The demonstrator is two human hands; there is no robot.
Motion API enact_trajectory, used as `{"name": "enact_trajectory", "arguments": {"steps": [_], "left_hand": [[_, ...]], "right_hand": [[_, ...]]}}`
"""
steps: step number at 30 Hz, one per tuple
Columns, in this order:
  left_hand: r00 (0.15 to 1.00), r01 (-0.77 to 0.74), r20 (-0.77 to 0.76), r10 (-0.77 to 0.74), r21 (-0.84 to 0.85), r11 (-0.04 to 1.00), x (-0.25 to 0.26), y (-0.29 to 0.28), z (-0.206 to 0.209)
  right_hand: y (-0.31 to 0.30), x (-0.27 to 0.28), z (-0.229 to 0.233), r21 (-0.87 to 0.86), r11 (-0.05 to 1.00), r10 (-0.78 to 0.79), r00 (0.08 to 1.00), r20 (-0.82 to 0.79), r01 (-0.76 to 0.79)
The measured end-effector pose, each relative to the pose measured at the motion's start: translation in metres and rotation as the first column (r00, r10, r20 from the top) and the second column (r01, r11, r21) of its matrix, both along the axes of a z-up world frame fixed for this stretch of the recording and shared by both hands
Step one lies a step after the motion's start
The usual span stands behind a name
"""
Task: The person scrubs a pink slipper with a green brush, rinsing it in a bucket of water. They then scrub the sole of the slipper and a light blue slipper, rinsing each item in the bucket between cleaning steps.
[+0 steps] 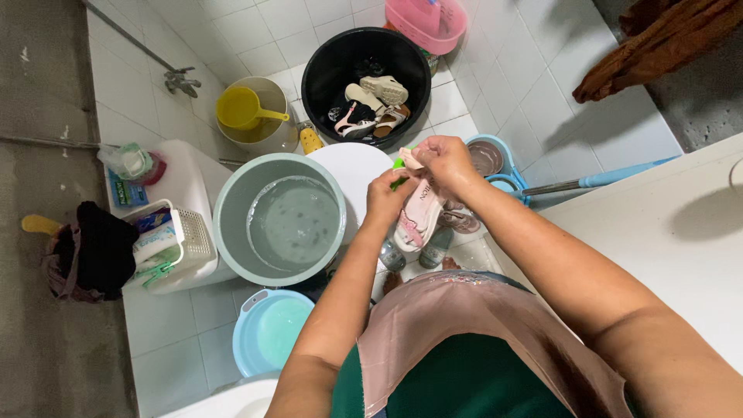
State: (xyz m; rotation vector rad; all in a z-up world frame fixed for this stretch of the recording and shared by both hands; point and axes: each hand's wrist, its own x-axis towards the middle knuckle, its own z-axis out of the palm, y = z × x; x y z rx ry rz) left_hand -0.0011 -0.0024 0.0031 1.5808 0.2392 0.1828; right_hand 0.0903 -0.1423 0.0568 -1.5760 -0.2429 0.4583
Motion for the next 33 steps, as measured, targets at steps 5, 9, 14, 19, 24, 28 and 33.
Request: {"name": "enact_trajectory", "arguments": {"steps": [5,9,14,19,24,28,33], "left_hand": [[0.994,-0.088,0.090,0.058,0.380,0.921,-0.006,0.000,0.032],[0.990,-0.067,0.138,0.001,0.471,0.880,0.002,0.005,0.049],[0.995,-0.004,0.092,-0.026,0.313,0.950,0.001,0.012,0.048],[0.991,-0.020,0.132,-0.015,0.259,0.966,0.003,0.020,0.036],[1.000,0.000,0.015,-0.003,0.186,0.983,-0.009,0.011,0.038],[0.989,-0.135,0.092,0.116,0.241,0.961,-0.012,0.000,0.052],[0.968,-0.214,0.200,0.154,0.327,0.920,-0.002,0.004,0.062]], "right_hand": [[-0.011,-0.003,0.012,0.093,0.995,0.051,0.979,-0.196,-0.033],[-0.014,-0.002,0.024,0.099,0.995,0.053,0.971,-0.233,-0.031],[-0.024,0.003,0.029,-0.269,0.952,0.053,0.786,0.615,0.146],[-0.034,0.000,0.015,-0.261,0.960,0.161,0.959,0.232,-0.098],[-0.036,0.003,-0.002,-0.039,0.998,0.049,0.981,-0.189,-0.057],[-0.036,0.002,-0.004,0.005,0.996,0.087,0.969,-0.232,-0.088],[-0.026,-0.004,-0.012,-0.107,0.982,0.140,0.982,-0.126,-0.154]]}}
